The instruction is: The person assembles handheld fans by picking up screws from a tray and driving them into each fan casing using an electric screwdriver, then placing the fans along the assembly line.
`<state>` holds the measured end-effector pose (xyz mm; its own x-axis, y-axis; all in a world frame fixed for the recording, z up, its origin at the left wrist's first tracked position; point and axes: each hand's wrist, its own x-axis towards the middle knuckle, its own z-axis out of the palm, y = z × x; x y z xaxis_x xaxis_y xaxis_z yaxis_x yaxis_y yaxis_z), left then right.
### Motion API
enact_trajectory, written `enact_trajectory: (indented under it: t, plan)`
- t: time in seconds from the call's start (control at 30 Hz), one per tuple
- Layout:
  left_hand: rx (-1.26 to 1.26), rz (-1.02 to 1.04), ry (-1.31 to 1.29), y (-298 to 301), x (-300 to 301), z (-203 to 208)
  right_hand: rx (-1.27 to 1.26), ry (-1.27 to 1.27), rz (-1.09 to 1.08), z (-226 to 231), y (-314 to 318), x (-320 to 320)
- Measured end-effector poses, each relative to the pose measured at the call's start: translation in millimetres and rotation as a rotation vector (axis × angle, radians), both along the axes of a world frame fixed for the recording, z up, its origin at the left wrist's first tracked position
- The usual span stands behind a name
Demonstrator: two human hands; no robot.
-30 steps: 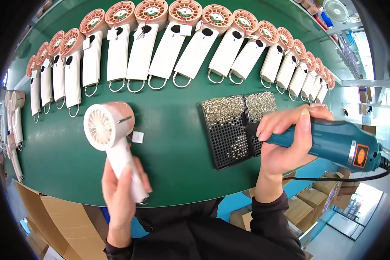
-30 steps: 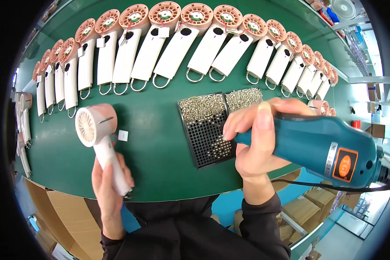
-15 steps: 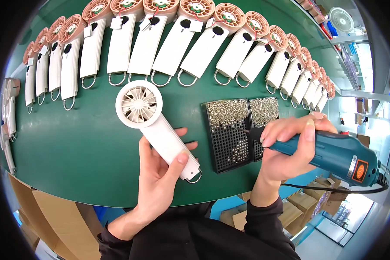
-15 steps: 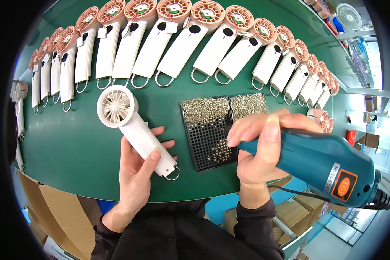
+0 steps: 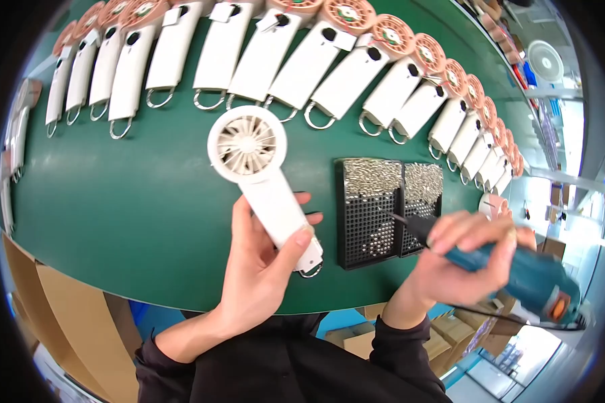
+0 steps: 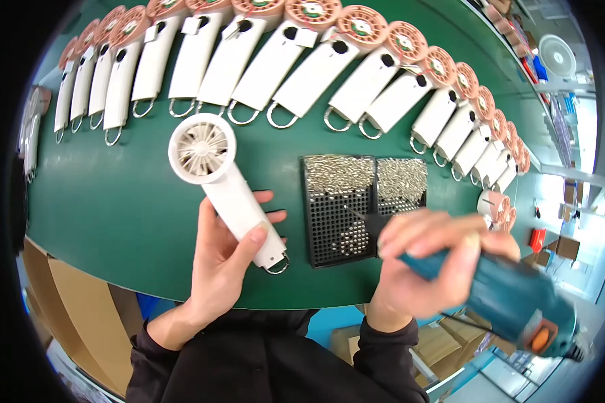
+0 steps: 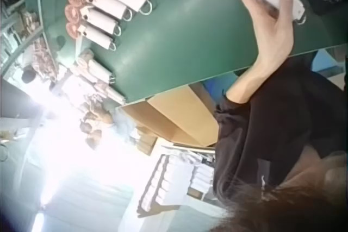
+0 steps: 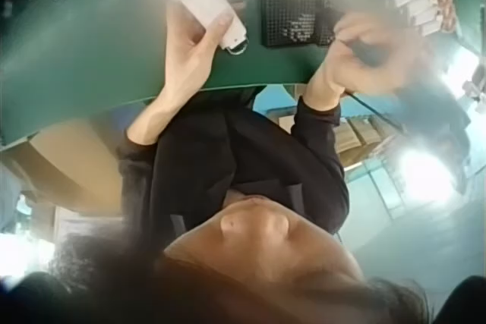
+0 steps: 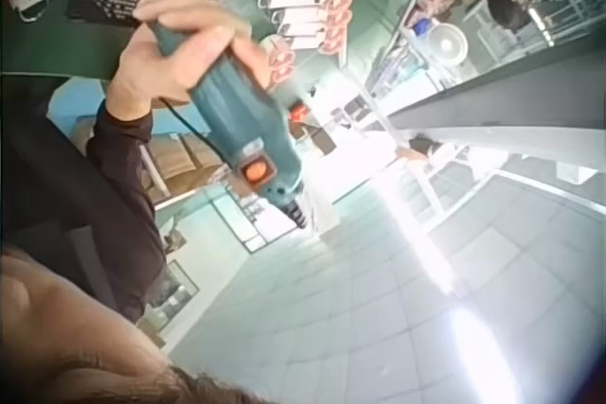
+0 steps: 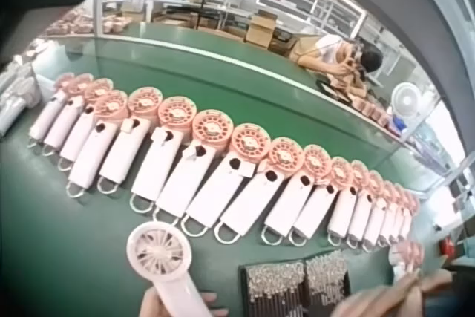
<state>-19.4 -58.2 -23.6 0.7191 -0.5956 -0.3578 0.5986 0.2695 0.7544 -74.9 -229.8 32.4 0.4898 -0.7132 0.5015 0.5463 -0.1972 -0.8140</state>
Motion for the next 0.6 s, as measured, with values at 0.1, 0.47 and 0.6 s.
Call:
enact_trajectory:
  t: [0.1, 0.47, 0.6]
  plan:
    - [-0.022, 0.008, -0.006, 3, 0, -3, -0.049, -0.056, 0.082, 12, 22, -9]
    - [-0.014, 0.021, -0.046, 4, 0, -5, -0.133, -0.118, 0.306, 7, 60, -5]
    - [-0.016, -0.009, 0.028, 3, 1, -1, -0.131, -0.097, 0.349, 1, 58, -3]
